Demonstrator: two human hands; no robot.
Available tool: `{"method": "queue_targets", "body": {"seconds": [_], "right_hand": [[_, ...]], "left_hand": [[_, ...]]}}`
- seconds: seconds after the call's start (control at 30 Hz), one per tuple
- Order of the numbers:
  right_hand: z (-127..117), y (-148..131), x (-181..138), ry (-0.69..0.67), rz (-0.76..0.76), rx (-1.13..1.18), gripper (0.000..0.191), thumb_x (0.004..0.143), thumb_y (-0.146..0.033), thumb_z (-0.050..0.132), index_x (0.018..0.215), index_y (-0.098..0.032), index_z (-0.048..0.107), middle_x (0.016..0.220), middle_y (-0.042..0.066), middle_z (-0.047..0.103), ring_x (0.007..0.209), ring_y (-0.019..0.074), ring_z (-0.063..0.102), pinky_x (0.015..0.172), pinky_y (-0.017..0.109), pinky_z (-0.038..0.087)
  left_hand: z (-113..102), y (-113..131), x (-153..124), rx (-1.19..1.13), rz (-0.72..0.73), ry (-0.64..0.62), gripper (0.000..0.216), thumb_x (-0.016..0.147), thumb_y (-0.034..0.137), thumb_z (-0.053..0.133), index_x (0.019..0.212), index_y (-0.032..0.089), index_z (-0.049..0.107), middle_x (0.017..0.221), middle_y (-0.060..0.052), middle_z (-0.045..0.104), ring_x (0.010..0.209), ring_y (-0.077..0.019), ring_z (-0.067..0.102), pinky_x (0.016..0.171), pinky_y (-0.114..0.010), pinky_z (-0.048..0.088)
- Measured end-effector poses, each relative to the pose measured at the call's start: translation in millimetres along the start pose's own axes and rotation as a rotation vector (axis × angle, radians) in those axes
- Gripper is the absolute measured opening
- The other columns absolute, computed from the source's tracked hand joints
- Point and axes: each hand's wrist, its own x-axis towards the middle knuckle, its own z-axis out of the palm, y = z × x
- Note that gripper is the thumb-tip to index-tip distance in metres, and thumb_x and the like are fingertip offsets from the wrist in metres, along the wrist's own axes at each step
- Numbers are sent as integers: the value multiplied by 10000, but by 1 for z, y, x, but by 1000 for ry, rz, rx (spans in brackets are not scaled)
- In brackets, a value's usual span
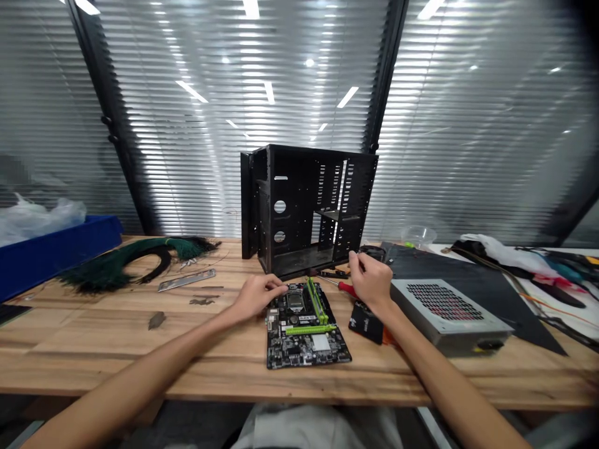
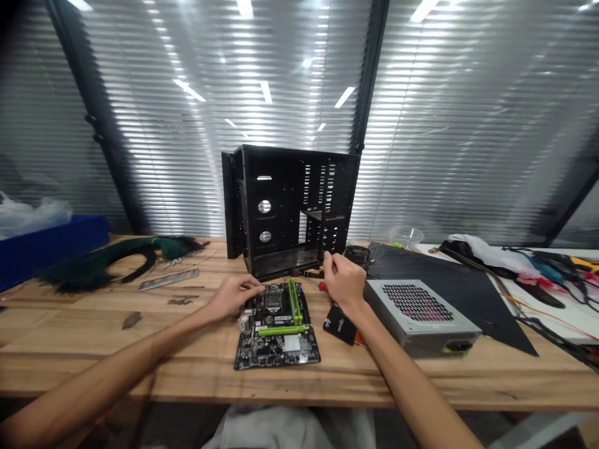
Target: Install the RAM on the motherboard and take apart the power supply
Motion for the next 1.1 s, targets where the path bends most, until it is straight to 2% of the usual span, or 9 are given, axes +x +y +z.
{"method": "queue_targets", "body": {"seconds": [0.1, 0.17, 0.3, 0.43, 0.57, 0.73, 0.9, 1.0, 1.1], "right_hand": [[-1, 0, 0, 12, 9, -2, 507, 1083, -420, 392, 613, -233, 413, 574, 11, 501, 558, 145, 453, 606, 307, 272], [1, 1, -1, 15, 26, -9, 506, 1085, -429, 391, 621, -231, 420, 579, 12, 502, 563, 147, 456, 609, 306, 271], [2, 3, -2, 33, 72, -2, 488, 1088, -441, 391, 669, -219, 509, 604, 25, 537, 589, 162, 479, 617, 311, 274], [-2, 1, -1, 32, 17, 82, 468, 1081, -446, 401, 687, -222, 518, 631, 25, 541, 599, 158, 477, 648, 315, 317], [-6, -12, -3, -165, -116, 221, 461, 1078, -450, 411, 671, -238, 459, 647, 12, 513, 613, 154, 480, 676, 316, 368], [0, -26, -9, -466, -247, 381, 347, 1093, -392, 403, 891, -215, 624, 863, 59, 645, 813, 186, 600, 788, 326, 435], [14, -26, -13, -625, -276, 419, 331, 1100, -372, 373, 959, -221, 632, 1031, 91, 672, 1007, 217, 609, 930, 351, 459], [16, -22, -11, -520, -194, 385, 338, 1093, -384, 392, 938, -218, 643, 970, 78, 677, 940, 213, 624, 890, 345, 461], [10, -17, -5, -216, -8, 371, 356, 1089, -405, 402, 931, -209, 654, 950, 80, 686, 883, 210, 634, 847, 341, 466]], "left_hand": [[-3, 5, -3, 126, -16, 50, 502, 940, 661, 612, 810, 197, 750, 772, -24, 770, 718, -200, 696, 658, -273, 478], [-5, 10, -5, 196, 20, 37, 549, 1003, 651, 505, 800, 198, 739, 758, -18, 755, 702, -193, 673, 655, -269, 450], [-6, 16, -8, 213, 112, -41, 494, 1043, 597, 451, 978, 221, 765, 957, -20, 795, 832, -205, 708, 731, -268, 475], [-3, 15, -8, 199, 129, -64, 496, 1060, 563, 417, 1034, 215, 770, 1056, -43, 797, 945, -226, 719, 816, -285, 500], [-2, 10, -6, 128, 99, -32, 462, 1048, 552, 454, 1069, 217, 770, 1100, -41, 796, 993, -232, 722, 828, -285, 516], [0, 10, -6, 125, 109, -28, 444, 1046, 544, 462, 1060, 222, 768, 1073, -33, 801, 974, -231, 729, 823, -288, 515], [2, 9, -6, 112, 111, -21, 420, 1035, 532, 482, 1093, 222, 761, 1081, -40, 801, 982, -234, 733, 849, -304, 530], [3, 5, -4, 56, 77, 29, 394, 1004, 530, 540, 1116, 220, 755, 1057, -43, 805, 947, -231, 740, 811, -303, 545], [2, 3, -3, 7, 27, 103, 374, 979, 539, 593, 1056, 215, 763, 992, -38, 810, 876, -219, 746, 757, -294, 540]]}}
